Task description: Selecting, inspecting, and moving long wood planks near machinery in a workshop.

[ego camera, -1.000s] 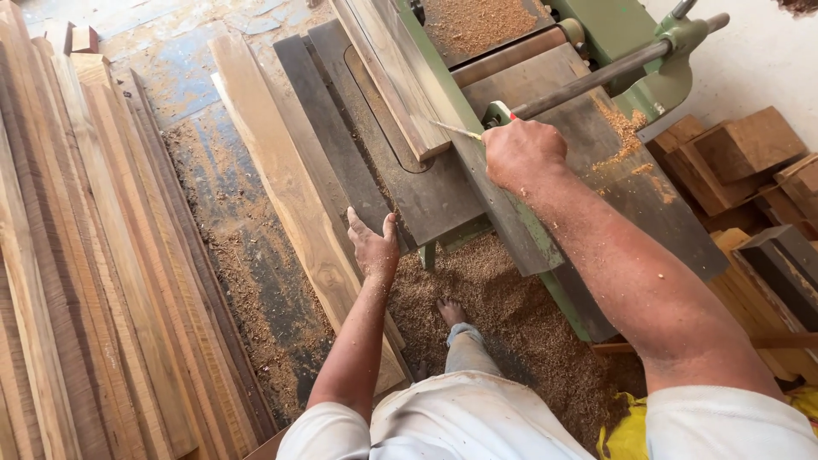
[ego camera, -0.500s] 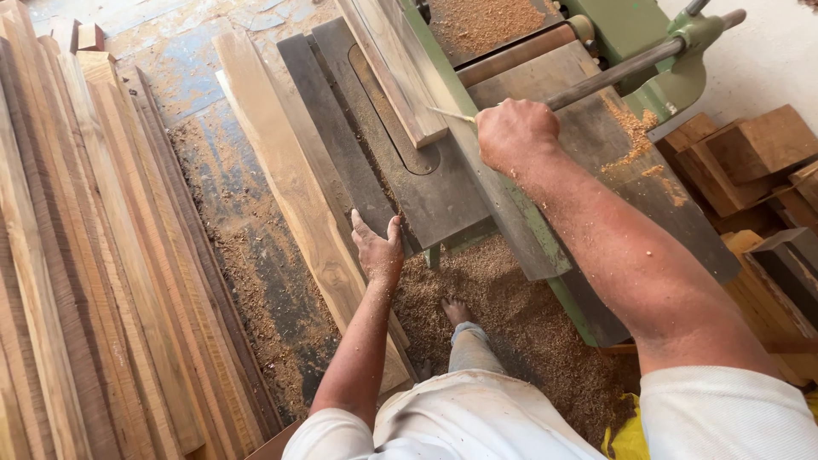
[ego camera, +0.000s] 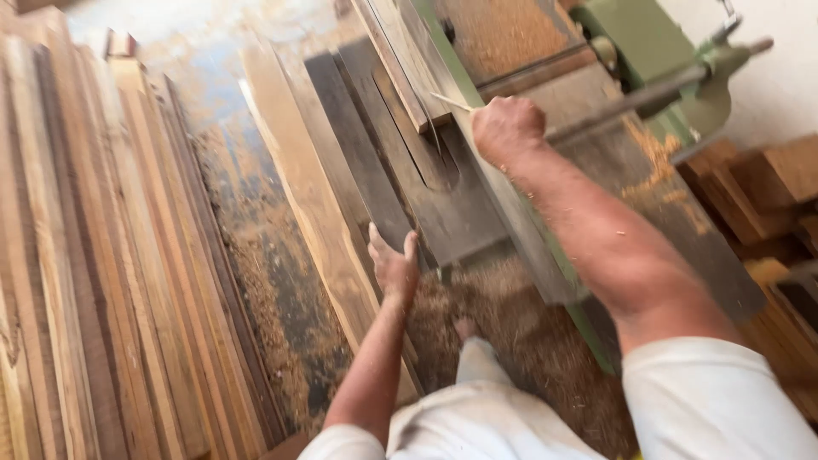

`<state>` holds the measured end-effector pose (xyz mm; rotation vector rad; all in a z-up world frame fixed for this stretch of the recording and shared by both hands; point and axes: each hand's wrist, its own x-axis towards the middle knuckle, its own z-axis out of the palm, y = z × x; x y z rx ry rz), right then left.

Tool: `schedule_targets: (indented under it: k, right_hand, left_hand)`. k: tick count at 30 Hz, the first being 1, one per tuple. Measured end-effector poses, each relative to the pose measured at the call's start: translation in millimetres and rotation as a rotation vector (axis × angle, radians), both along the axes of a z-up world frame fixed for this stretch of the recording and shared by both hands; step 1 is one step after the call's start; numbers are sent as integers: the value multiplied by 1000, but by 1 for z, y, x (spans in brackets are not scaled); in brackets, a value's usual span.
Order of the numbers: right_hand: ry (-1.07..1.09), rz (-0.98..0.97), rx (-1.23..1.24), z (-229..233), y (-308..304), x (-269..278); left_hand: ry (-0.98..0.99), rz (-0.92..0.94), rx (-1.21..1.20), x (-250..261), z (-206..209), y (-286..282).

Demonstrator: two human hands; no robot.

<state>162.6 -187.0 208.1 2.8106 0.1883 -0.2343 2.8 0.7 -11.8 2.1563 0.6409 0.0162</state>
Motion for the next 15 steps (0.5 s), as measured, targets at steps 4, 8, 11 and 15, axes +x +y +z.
schedule_targets:
  k: [4,8,11,15]
  right_hand:
    - [-305,95,122,-4,-19,52]
    - [-663,281,349,74,-55,3]
    - [-952,516,547,115,-84,-79]
    - [-792,133,682,70,-148,-196]
  left_hand:
    - [28,19,7,5,-6,2]
    - [54,1,-5,2,2,2]
    - [23,-11,-6,5,3,1]
    - [-63,-49,95,14,-50,11]
